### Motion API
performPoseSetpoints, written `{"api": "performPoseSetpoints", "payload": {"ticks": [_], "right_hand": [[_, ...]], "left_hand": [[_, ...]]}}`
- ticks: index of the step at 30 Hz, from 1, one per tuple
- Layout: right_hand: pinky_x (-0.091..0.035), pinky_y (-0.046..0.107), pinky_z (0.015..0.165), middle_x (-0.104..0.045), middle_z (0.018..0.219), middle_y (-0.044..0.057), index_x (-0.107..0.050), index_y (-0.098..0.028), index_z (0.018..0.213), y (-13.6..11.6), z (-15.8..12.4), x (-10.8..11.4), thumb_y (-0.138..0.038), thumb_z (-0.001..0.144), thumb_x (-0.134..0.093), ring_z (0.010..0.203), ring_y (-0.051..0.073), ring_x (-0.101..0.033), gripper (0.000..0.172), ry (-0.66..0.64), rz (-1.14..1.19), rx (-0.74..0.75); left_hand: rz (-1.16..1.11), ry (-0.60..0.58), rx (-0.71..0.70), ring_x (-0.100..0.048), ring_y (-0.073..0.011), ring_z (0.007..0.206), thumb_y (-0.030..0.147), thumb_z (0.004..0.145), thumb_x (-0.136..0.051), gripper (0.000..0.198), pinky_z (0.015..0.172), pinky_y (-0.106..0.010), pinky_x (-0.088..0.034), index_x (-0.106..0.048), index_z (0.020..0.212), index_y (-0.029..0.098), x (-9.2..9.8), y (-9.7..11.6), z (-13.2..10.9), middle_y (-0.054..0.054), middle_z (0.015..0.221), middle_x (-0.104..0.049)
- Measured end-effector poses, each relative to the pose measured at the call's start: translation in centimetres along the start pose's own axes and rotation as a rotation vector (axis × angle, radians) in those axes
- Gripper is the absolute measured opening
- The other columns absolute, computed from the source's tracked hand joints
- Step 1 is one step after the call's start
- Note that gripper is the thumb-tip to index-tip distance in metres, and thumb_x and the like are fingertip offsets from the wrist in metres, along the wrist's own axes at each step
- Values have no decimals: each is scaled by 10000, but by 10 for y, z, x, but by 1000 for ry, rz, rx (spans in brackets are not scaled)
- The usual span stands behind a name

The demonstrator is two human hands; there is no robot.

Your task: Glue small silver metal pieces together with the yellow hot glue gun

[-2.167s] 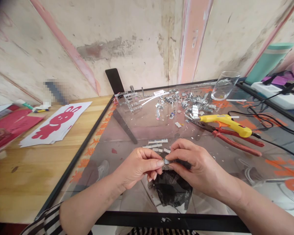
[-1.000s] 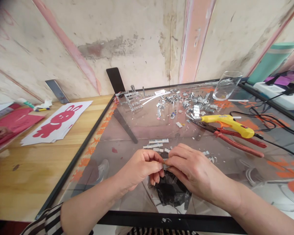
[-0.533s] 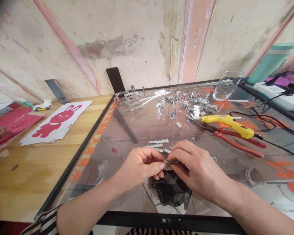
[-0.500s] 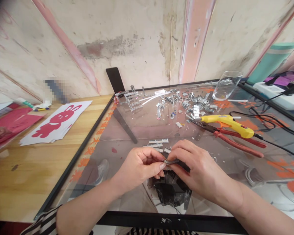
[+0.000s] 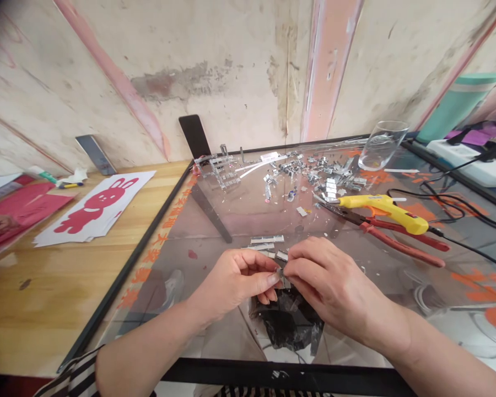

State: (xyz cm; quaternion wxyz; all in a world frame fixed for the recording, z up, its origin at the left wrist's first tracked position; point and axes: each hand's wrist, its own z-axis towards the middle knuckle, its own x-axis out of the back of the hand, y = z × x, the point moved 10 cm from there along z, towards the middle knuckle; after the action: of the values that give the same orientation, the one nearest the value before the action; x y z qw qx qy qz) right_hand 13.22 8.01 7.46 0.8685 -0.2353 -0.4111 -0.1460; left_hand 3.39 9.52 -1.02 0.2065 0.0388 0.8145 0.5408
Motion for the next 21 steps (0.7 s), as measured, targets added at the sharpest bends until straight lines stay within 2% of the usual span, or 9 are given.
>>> {"api": "performPoseSetpoints", "payload": {"ticks": [7, 16, 21], "right_hand": [[-530, 263, 721, -627, 918, 62, -619, -207, 966, 6, 2, -2, -164, 840, -584, 827, 159, -626, 137, -21, 63, -84], [-524, 284, 702, -643, 922, 70, -636, -213, 929, 4, -2, -7, -169, 856, -573, 816, 170, -622, 106, -55, 21, -13], [-515, 284, 701, -658, 910, 69, -620, -202, 937, -3, 1, -9, -156, 878, -543, 814, 167, -617, 108, -87, 49, 24]], "left_hand": [[-40, -13, 39, -611, -86, 527, 273, 654, -767, 219, 508, -179, -491, -662, 746, 103, -2, -4, 2, -26, 650, -659], [98, -25, 83, -571, -71, 468, 218, 695, -690, 126, 472, -180, -462, -630, 718, 110, -5, -5, -2, -16, 629, -642], [135, -23, 111, -536, -59, 423, 112, 636, -602, 40, 407, -156, -422, -576, 662, 130, -6, -9, -2, 14, 576, -610]]}}
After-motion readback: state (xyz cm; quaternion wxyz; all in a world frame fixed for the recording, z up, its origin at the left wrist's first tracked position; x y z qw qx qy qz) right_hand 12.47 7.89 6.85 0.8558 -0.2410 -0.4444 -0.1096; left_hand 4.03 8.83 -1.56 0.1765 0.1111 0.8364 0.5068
